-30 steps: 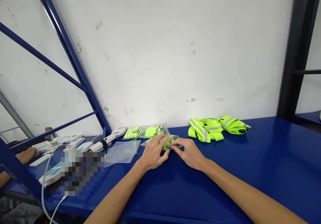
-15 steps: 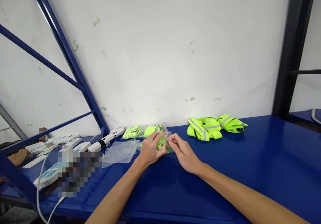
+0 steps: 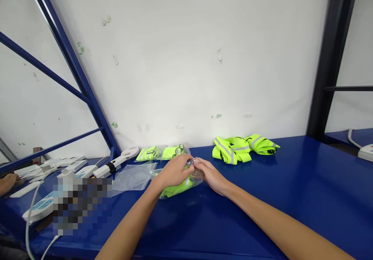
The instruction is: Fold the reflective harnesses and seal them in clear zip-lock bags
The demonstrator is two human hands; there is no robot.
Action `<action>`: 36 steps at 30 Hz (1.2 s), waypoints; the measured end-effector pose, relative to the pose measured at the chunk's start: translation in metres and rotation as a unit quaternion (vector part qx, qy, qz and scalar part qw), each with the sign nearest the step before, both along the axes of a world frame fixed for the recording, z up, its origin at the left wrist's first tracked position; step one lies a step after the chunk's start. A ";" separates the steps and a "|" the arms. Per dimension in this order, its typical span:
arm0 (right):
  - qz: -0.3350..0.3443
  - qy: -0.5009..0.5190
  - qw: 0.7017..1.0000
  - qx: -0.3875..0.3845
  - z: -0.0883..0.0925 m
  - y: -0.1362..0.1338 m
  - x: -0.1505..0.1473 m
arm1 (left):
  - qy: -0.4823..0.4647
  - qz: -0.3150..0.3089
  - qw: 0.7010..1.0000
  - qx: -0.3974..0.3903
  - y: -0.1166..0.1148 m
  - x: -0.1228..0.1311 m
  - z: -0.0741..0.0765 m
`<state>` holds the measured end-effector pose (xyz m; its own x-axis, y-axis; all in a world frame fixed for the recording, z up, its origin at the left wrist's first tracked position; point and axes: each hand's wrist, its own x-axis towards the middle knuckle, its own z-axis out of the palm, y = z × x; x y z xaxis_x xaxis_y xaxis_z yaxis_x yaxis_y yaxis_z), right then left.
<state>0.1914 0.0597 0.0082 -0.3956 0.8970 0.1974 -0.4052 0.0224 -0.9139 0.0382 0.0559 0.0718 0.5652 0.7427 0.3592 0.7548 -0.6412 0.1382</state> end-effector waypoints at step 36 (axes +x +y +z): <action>-0.105 -0.167 0.980 0.001 -0.014 0.015 0.005 | -0.181 -0.003 0.983 0.005 0.036 -0.012 -0.028</action>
